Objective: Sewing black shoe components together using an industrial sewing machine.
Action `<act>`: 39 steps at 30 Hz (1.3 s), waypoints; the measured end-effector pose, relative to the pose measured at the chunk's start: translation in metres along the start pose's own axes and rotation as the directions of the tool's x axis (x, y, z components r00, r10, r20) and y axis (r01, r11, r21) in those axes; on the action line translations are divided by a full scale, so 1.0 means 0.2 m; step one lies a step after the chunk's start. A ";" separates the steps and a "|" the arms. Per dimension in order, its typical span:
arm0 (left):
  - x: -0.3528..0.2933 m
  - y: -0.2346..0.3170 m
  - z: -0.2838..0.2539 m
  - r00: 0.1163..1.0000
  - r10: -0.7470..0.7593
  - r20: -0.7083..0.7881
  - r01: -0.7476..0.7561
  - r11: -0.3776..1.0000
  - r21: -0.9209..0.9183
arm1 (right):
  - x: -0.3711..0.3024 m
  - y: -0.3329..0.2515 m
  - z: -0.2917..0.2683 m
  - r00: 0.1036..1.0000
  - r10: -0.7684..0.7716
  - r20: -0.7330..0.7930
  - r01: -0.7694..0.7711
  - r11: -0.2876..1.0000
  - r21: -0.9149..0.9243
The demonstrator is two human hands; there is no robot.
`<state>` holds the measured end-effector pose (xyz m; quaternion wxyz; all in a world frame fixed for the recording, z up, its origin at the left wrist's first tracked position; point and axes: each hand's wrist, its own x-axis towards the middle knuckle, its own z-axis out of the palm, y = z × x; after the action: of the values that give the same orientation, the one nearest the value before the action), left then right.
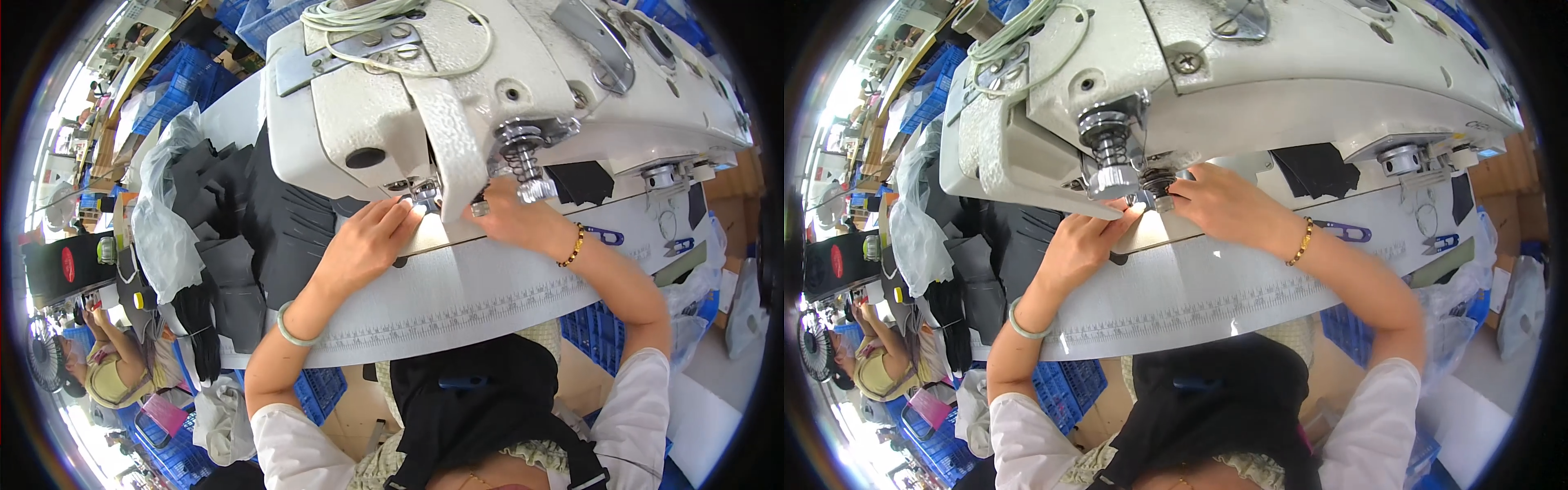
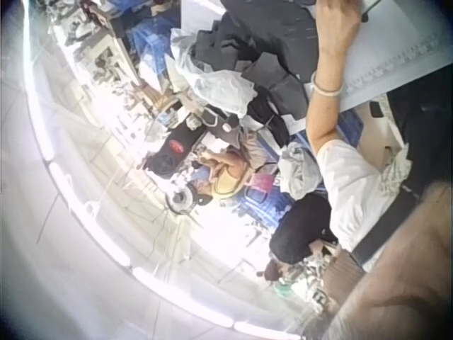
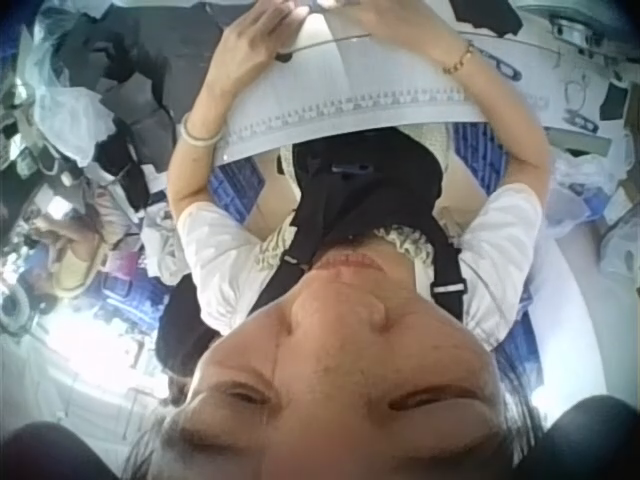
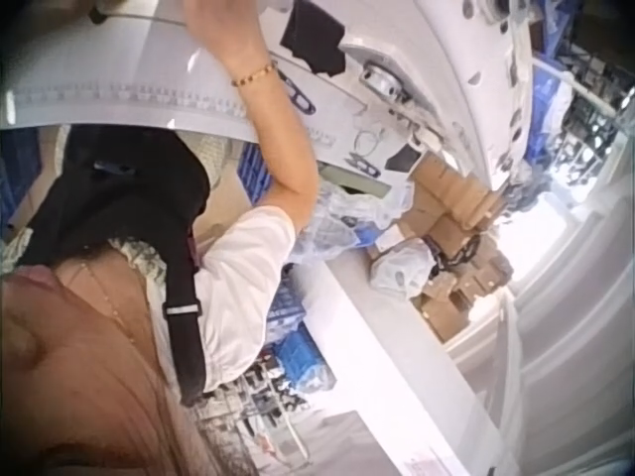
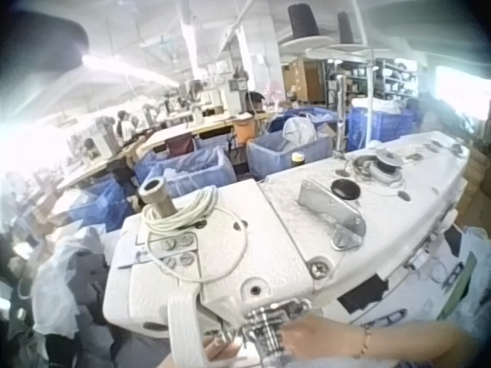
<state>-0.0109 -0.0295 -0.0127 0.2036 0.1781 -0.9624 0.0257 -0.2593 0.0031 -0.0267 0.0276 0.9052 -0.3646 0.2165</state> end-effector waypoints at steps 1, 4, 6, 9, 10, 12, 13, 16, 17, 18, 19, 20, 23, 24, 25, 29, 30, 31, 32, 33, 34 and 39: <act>0.00 0.00 0.00 1.000 0.004 -0.015 -0.004 1.000 -0.010 | -0.01 0.01 0.03 1.000 0.000 -0.018 0.001 1.000 0.026; 0.00 -0.01 0.01 1.000 -0.005 -0.015 0.004 0.999 -0.032 | 0.00 0.01 0.04 0.996 0.009 -0.084 -0.004 0.998 0.060; -0.01 -0.02 0.01 1.000 -0.002 -0.024 0.001 0.999 -0.040 | 0.01 0.01 0.02 0.995 -0.005 -0.102 0.014 0.995 0.094; -0.01 -0.02 0.02 0.999 0.010 -0.041 -0.011 0.999 -0.035 | 0.00 0.01 0.04 0.994 -0.003 -0.108 0.012 0.997 0.080; 0.00 -0.02 0.03 0.999 0.019 -0.049 -0.020 1.000 -0.023 | 0.00 0.01 0.03 0.994 -0.003 -0.106 0.011 0.997 0.081; 0.00 -0.03 0.04 0.998 0.021 -0.058 -0.021 1.000 0.008 | 0.02 0.01 0.01 0.995 0.011 -0.100 -0.004 0.997 0.076; 0.00 -0.03 0.04 0.997 0.025 -0.066 -0.022 0.999 0.041 | 0.02 0.01 0.01 0.995 0.012 -0.099 -0.004 0.997 0.075; 0.00 -0.03 0.03 0.997 0.025 -0.072 -0.022 0.999 0.040 | 0.02 0.02 0.03 0.995 -0.007 -0.096 0.012 0.999 0.046; 0.00 -0.04 0.03 0.997 0.025 -0.072 -0.022 0.999 0.041 | 0.02 0.02 0.02 0.996 0.004 -0.087 -0.001 0.999 0.040; 0.00 -0.04 0.03 0.998 0.020 -0.061 -0.016 0.998 0.056 | 0.03 0.01 0.01 0.997 0.016 -0.079 -0.013 0.999 0.033; 0.00 -0.04 0.03 0.999 0.014 -0.051 -0.010 0.997 0.072 | 0.03 0.01 0.01 0.997 0.016 -0.080 -0.013 0.999 0.031; -0.01 -0.05 0.03 0.999 0.016 -0.051 -0.012 0.997 0.073 | 0.03 0.02 0.02 0.996 0.005 -0.091 -0.002 0.999 0.035; -0.02 -0.06 0.04 0.999 0.028 -0.035 -0.027 0.999 0.024 | 0.03 0.02 0.01 0.994 -0.003 -0.111 0.006 1.000 0.025; -0.02 -0.07 0.04 0.999 0.000 -0.050 0.000 1.000 -0.007 | 0.03 0.02 0.01 0.993 0.003 -0.119 -0.002 1.000 0.009; -0.02 -0.07 0.04 0.998 -0.029 -0.063 0.027 0.999 -0.038 | 0.03 0.02 0.01 0.993 0.005 -0.119 -0.004 1.000 0.011; -0.01 -0.07 0.02 0.997 0.006 -0.075 -0.007 1.000 -0.026 | 0.02 0.03 -0.02 0.996 -0.021 -0.085 0.023 0.999 0.022; 0.00 -0.06 0.01 0.999 0.001 -0.045 -0.001 1.000 0.015 | 0.02 0.02 -0.02 0.997 -0.020 -0.070 0.022 0.999 0.027; 0.00 -0.06 0.00 1.000 -0.004 -0.015 0.005 0.998 0.056 | 0.02 0.02 -0.03 0.997 -0.019 -0.071 0.021 0.999 0.028; 0.00 -0.06 0.01 1.000 -0.003 -0.013 0.004 0.998 0.055 | 0.03 0.02 -0.04 0.997 -0.005 -0.075 0.009 0.998 0.058; 0.00 -0.06 0.01 0.999 -0.001 -0.042 0.001 1.000 0.022 | 0.03 0.01 -0.04 0.997 0.009 -0.078 -0.003 0.996 0.086; 0.00 -0.06 0.02 0.997 0.001 -0.071 -0.002 1.000 -0.012 | 0.03 0.01 -0.04 0.997 0.011 -0.078 -0.004 0.996 0.085; -0.02 -0.07 0.03 0.998 -0.021 -0.065 0.019 1.000 -0.025 | 0.04 0.02 -0.02 0.996 0.008 -0.092 0.001 0.995 0.097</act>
<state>-0.0054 -0.0417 -0.0198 0.2373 0.1842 -0.9536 0.0179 -0.2594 -0.0043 -0.0202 0.0003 0.8939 -0.3534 0.2758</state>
